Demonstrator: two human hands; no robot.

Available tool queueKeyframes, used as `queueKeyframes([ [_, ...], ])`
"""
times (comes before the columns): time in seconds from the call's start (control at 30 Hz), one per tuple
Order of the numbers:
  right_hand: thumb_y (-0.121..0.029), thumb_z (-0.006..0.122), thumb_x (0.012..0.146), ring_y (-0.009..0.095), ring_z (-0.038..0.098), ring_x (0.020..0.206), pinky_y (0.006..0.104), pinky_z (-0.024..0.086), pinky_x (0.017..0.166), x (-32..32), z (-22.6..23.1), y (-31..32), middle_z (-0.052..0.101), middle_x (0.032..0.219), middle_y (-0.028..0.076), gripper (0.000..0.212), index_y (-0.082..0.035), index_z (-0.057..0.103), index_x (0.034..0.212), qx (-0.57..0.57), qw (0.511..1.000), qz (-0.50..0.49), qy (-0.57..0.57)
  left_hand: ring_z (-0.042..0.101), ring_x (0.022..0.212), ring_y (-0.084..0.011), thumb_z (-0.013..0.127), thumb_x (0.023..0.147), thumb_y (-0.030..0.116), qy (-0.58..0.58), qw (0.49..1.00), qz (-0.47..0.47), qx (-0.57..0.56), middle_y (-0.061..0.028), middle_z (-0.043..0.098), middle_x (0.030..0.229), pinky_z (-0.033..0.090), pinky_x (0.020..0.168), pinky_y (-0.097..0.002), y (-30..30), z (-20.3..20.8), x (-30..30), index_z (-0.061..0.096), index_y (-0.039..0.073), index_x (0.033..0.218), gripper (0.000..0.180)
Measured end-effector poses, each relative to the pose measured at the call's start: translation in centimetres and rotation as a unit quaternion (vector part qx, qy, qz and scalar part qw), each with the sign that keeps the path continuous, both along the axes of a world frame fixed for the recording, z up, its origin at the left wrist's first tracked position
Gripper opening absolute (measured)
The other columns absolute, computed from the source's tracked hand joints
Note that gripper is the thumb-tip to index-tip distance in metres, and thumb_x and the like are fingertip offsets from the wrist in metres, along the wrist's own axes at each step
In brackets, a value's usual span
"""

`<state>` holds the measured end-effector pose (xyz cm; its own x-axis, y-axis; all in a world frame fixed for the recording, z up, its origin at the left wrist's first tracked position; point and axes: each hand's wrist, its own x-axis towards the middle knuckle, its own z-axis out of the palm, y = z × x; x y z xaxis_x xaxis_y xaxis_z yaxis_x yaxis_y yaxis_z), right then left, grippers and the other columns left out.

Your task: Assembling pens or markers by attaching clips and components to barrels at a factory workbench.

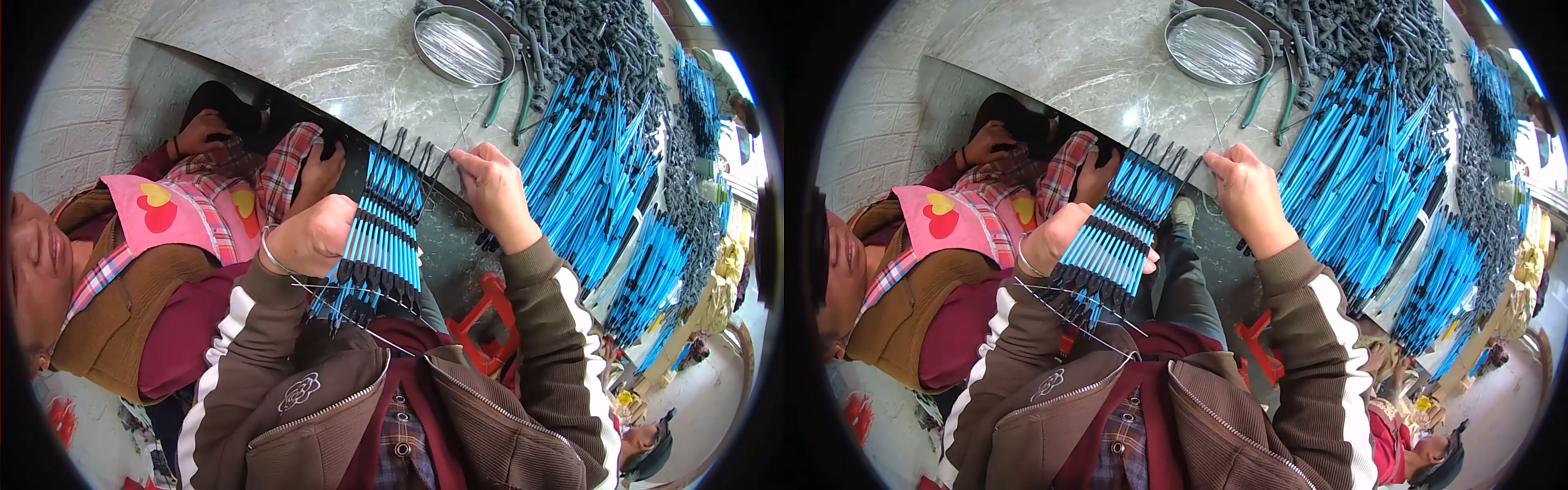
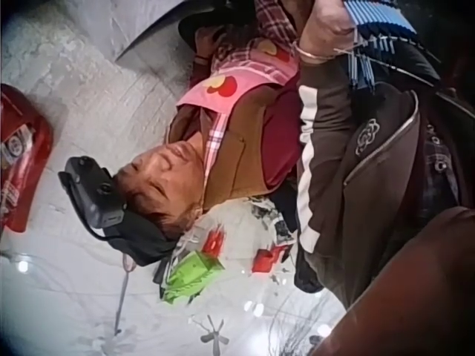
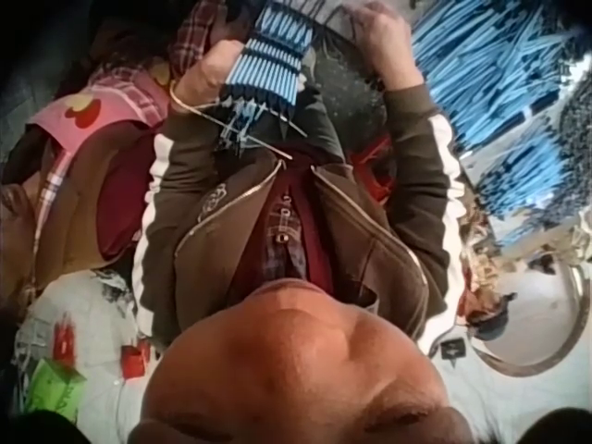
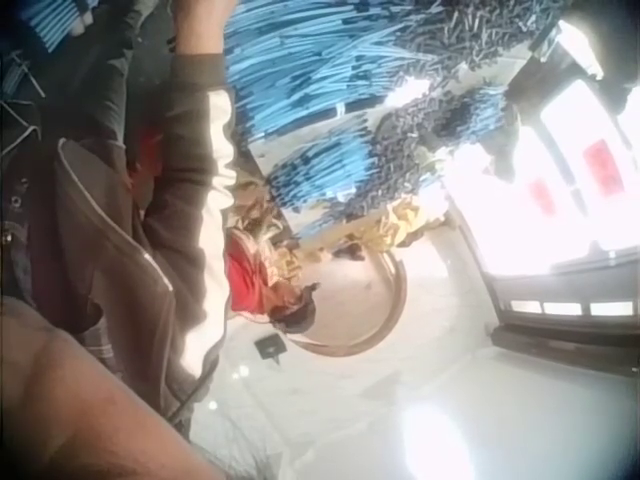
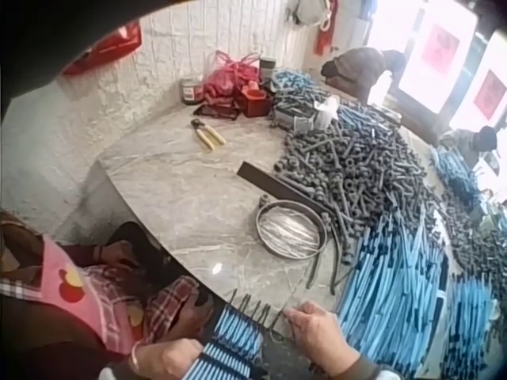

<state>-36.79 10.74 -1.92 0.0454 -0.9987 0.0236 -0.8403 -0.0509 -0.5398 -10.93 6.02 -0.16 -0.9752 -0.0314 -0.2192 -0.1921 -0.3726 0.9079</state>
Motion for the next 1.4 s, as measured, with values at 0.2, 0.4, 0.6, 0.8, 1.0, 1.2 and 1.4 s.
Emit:
queueKeyframes([
  [0.2,-0.003,0.061,0.076,0.029,0.059,0.069,0.0343,0.048,0.064,0.2,0.1,-0.5,0.058,0.076,0.012,0.018,-0.007,0.067,0.093,-0.001,1.000,0.015,0.006,0.038,0.125,-0.0273,0.042,0.090,0.029,0.034,0.993,-0.005,-0.110,-0.0205,0.046,0.129,0.028,0.105,-0.0363,-0.8,1.5,-0.2,0.040,-0.010,0.125,0.052],
  [0.4,-0.003,0.061,0.076,0.030,0.060,0.072,0.0352,0.048,0.066,-0.1,-0.1,-0.9,0.058,0.077,0.013,0.017,-0.005,0.067,0.092,-0.006,1.000,0.022,-0.016,0.043,0.115,-0.0278,0.045,0.087,0.023,0.086,0.981,0.037,-0.170,-0.0181,0.051,0.122,0.033,0.098,-0.0355,-0.6,0.7,-0.2,0.046,-0.006,0.119,0.043],
  [0.6,-0.005,0.060,0.077,0.032,0.060,0.074,0.0364,0.048,0.067,-0.2,-0.3,-2.0,0.059,0.079,0.014,0.013,-0.003,0.065,0.090,-0.005,0.999,0.046,-0.017,0.049,0.106,-0.0283,0.049,0.083,0.016,0.134,0.961,0.079,-0.229,-0.0157,0.055,0.115,0.038,0.090,-0.0348,-0.4,0.0,-0.7,0.052,-0.002,0.114,0.036],
  [0.8,-0.007,0.060,0.078,0.033,0.059,0.075,0.0375,0.048,0.068,-0.1,-0.4,-2.7,0.059,0.081,0.014,0.012,-0.002,0.063,0.089,0.007,0.998,0.055,-0.017,0.055,0.097,-0.0287,0.052,0.079,0.010,0.182,0.933,0.122,-0.286,-0.0133,0.060,0.108,0.043,0.083,-0.0341,-0.4,-1.0,-1.0,0.057,0.002,0.109,0.031],
  [1.0,-0.007,0.059,0.079,0.034,0.059,0.075,0.0380,0.048,0.067,-0.2,-0.4,-3.4,0.058,0.082,0.014,0.012,-0.002,0.062,0.090,0.005,0.996,0.091,0.012,0.061,0.087,-0.0292,0.056,0.076,0.003,0.229,0.897,0.162,-0.342,-0.0109,0.064,0.101,0.048,0.076,-0.0334,-0.1,-1.8,-1.4,0.063,0.005,0.103,0.029],
  [1.2,-0.009,0.058,0.080,0.034,0.058,0.075,0.0397,0.048,0.066,-1.1,-0.7,-4.1,0.058,0.081,0.013,0.010,-0.004,0.061,0.088,-0.007,0.992,0.124,-0.031,0.028,0.127,-0.0483,0.019,0.094,0.021,0.032,0.990,0.006,0.140,-0.0353,0.028,0.135,0.022,0.106,-0.0560,-0.2,-3.0,-0.1,0.026,-0.019,0.128,0.053],
  [1.4,-0.007,0.059,0.080,0.034,0.058,0.076,0.0384,0.047,0.066,-1.1,-1.0,-4.5,0.058,0.083,0.014,0.009,-0.002,0.060,0.087,-0.013,0.991,0.130,-0.040,0.053,0.111,-0.0383,0.038,0.093,0.009,0.095,0.992,0.078,0.028,-0.0307,0.051,0.118,0.046,0.094,-0.0435,-0.7,-0.6,-0.6,0.042,-0.017,0.119,0.038],
])
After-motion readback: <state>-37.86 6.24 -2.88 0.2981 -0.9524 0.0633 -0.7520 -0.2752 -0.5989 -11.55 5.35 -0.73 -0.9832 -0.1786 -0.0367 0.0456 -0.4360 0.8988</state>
